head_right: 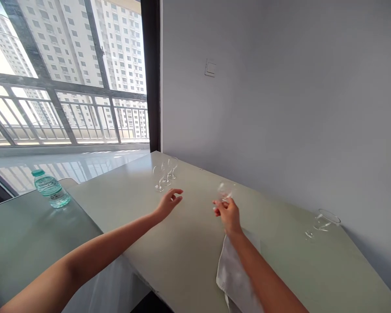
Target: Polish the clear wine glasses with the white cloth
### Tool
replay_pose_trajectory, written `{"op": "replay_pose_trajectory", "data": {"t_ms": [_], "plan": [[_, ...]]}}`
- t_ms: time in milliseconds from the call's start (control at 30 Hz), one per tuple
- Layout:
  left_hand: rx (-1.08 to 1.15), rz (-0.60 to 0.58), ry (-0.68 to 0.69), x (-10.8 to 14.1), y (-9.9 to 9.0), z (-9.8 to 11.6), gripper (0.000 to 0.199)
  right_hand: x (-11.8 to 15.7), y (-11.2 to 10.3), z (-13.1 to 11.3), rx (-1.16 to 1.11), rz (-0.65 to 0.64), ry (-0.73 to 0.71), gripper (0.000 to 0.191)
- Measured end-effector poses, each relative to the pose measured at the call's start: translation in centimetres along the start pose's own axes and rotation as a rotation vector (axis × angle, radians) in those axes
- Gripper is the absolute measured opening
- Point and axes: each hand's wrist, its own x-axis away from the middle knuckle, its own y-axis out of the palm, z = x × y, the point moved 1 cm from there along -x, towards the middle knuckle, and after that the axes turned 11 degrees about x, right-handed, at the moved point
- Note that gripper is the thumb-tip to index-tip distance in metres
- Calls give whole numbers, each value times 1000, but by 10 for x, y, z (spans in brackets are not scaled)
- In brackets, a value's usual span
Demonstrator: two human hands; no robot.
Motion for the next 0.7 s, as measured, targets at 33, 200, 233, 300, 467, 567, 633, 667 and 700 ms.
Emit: {"op": "replay_pose_trajectory", "data": {"t_ms": [33,200,233,300,467,567,633,667,700], "plan": [[37,-66,-17,7,12,6,26,11,20,-8,4,-77,-17,61],[293,-338,-157,31,40,20,38,48,78,-22,42,-322,-16,55],[338,-369,-188,33,39,20,38,52,81,-23,52,-350,-13,55],[362,-327,-213,33,29,15,35,57,79,-27,76,-421,-15,57],[210,2,-187,14,-24,-10,31,54,28,-33,138,-309,-41,56],[159,153,-185,1,-61,-25,32,43,-29,-17,123,-96,15,51],[140,206,-191,-4,-81,-31,33,35,-73,5,95,80,120,49],[135,221,-194,-5,-88,-33,33,33,-94,18,65,155,176,49],[130,231,-197,-6,-94,-35,34,31,-115,32,42,225,224,48]]}}
